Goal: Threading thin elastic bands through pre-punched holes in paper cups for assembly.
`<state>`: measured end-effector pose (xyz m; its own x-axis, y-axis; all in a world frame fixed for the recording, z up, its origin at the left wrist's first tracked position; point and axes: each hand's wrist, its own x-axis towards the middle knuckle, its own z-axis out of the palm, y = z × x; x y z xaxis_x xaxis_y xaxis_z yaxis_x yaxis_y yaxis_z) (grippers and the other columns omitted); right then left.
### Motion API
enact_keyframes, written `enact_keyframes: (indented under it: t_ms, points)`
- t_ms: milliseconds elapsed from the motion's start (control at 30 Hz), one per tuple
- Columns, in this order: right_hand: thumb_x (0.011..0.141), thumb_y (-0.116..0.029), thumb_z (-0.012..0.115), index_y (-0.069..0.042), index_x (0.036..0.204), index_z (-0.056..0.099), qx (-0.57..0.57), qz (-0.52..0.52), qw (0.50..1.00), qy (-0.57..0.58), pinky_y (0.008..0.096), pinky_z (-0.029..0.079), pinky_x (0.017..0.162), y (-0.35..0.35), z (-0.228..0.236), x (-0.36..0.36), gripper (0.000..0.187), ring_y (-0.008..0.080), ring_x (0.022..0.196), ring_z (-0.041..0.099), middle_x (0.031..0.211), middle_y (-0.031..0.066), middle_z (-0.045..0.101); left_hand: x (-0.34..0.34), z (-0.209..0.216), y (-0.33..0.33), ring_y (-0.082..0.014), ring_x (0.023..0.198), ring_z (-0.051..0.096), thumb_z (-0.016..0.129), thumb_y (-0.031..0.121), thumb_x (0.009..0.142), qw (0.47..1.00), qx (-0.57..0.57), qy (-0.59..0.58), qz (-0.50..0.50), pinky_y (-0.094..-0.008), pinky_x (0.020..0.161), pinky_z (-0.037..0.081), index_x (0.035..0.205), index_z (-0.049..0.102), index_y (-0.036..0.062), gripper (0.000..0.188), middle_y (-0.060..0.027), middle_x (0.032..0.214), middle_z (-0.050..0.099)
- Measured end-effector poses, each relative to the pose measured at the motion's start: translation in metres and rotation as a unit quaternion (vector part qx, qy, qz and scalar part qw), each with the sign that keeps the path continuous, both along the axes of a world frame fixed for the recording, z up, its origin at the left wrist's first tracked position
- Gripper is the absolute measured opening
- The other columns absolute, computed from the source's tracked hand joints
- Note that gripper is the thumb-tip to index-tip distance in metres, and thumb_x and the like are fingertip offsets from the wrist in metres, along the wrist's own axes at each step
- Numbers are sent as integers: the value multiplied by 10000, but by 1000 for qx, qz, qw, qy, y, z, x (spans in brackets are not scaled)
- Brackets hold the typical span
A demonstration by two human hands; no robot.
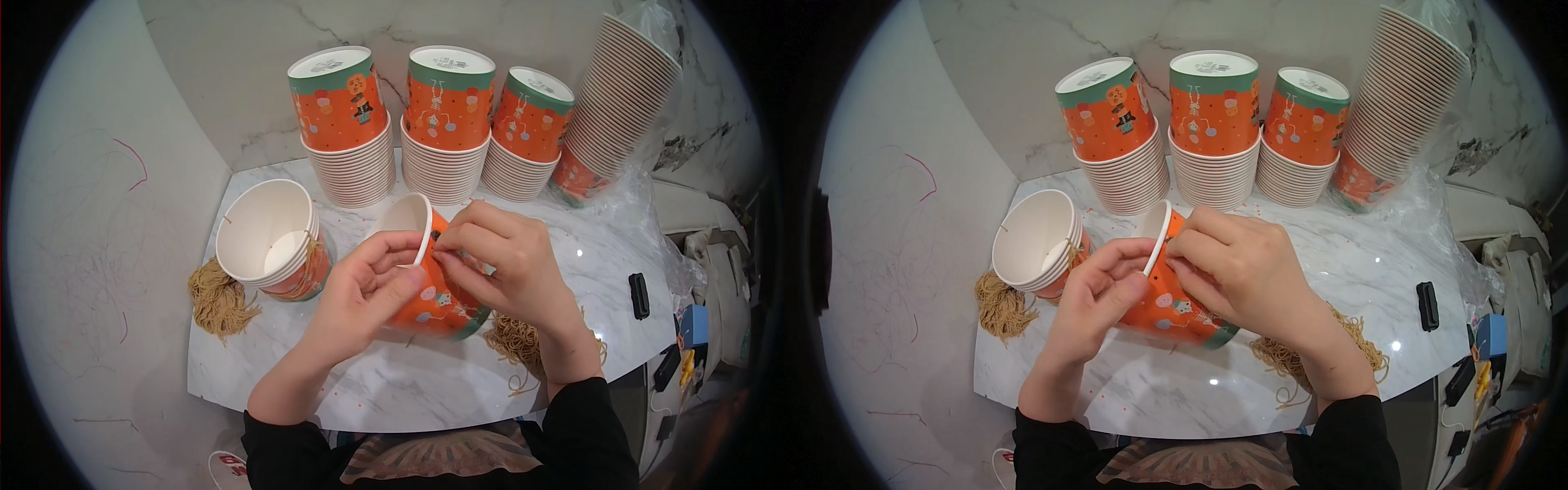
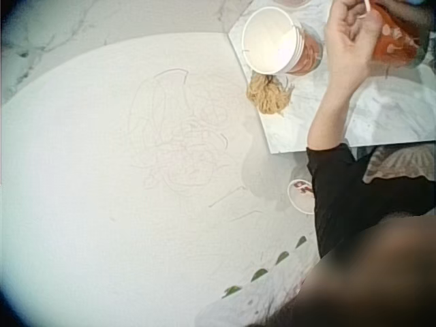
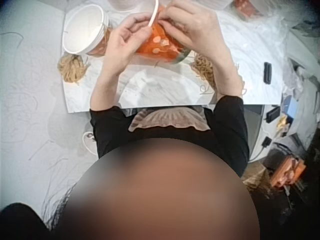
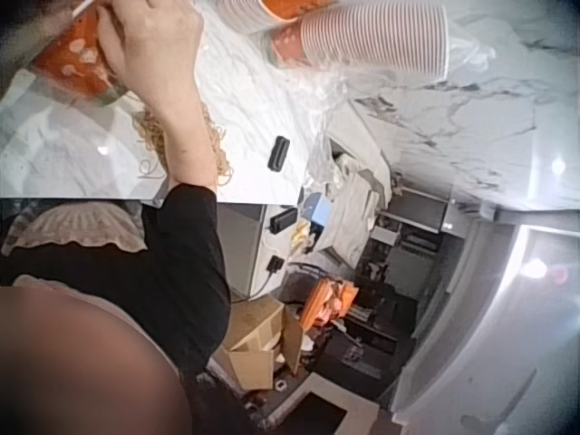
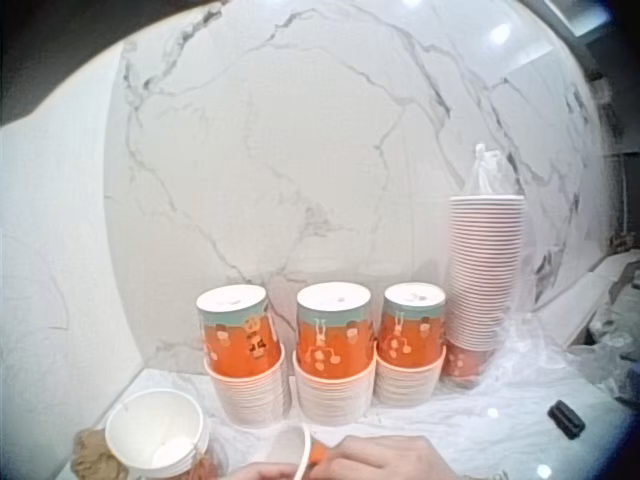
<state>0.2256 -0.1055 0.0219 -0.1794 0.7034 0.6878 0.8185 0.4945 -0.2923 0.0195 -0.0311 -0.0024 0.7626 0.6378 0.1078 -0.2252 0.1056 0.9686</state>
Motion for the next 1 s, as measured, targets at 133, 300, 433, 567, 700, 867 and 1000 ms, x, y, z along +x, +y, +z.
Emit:
enact_keyframes:
  t_ms: [133, 300, 433, 567, 700, 867, 1000]
  points:
    - [793, -84, 763, -71, 905, 693, 1, 7, 1000, 17, 339, 515, 606, -1, 0, 1, 133, 236, 709, 659, 862, 39, 637, -2, -6, 12, -161, 1172, 656, 479, 174, 1103, 996, -74, -32, -28, -309, 1000, 537, 1364, 544, -26, 336, -128, 1276, 672]
    - [801, -77, 763, -68, 893, 692, -4, 16, 999, 31, 339, 514, 601, 1, -3, 0, 117, 240, 710, 660, 850, 44, 630, 2, -13, 22, -151, 1150, 665, 516, 94, 1082, 992, -120, -29, -39, -291, 990, 541, 1353, 554, -21, 297, -125, 1277, 678]
    - [804, -74, 762, -59, 878, 690, -14, 22, 999, 34, 343, 511, 596, 0, -3, 0, 104, 244, 707, 659, 841, 53, 623, 3, -17, 24, -158, 1098, 691, 583, 35, 1040, 987, -144, -44, -46, -289, 962, 566, 1314, 584, -57, 289, -143, 1219, 705]
    - [805, -74, 763, -50, 878, 690, -26, 33, 998, 45, 348, 507, 589, 1, -4, -1, 106, 254, 699, 657, 830, 63, 613, 3, -27, 26, -168, 1024, 719, 650, 27, 1005, 993, -99, -62, -29, -296, 924, 592, 1215, 661, -79, 235, -152, 1134, 733]
    - [808, -79, 765, -47, 870, 688, -32, 35, 998, 48, 354, 504, 582, 1, -4, -1, 103, 260, 690, 652, 821, 64, 605, 3, -25, 25, -171, 1003, 725, 670, 25, 993, 997, -60, -44, -8, -288, 905, 595, 1184, 683, -80, 217, -156, 1113, 739]
    - [796, -25, 794, -20, 896, 708, -62, 35, 997, 35, 324, 494, 593, 1, -3, 1, 132, 236, 685, 644, 810, 65, 632, 6, -29, 21, -151, 993, 717, 653, 19, 1004, 999, -9, -24, 25, -271, 879, 588, 1174, 672, -86, 201, -142, 1101, 738]
    - [802, -44, 797, -24, 889, 702, -69, 31, 997, 27, 329, 496, 598, 2, -5, 2, 131, 246, 685, 641, 813, 67, 632, 8, -29, 22, -131, 1003, 702, 623, 9, 1019, 1000, -5, -10, 18, -251, 880, 575, 1155, 659, -80, 167, -103, 1091, 728]
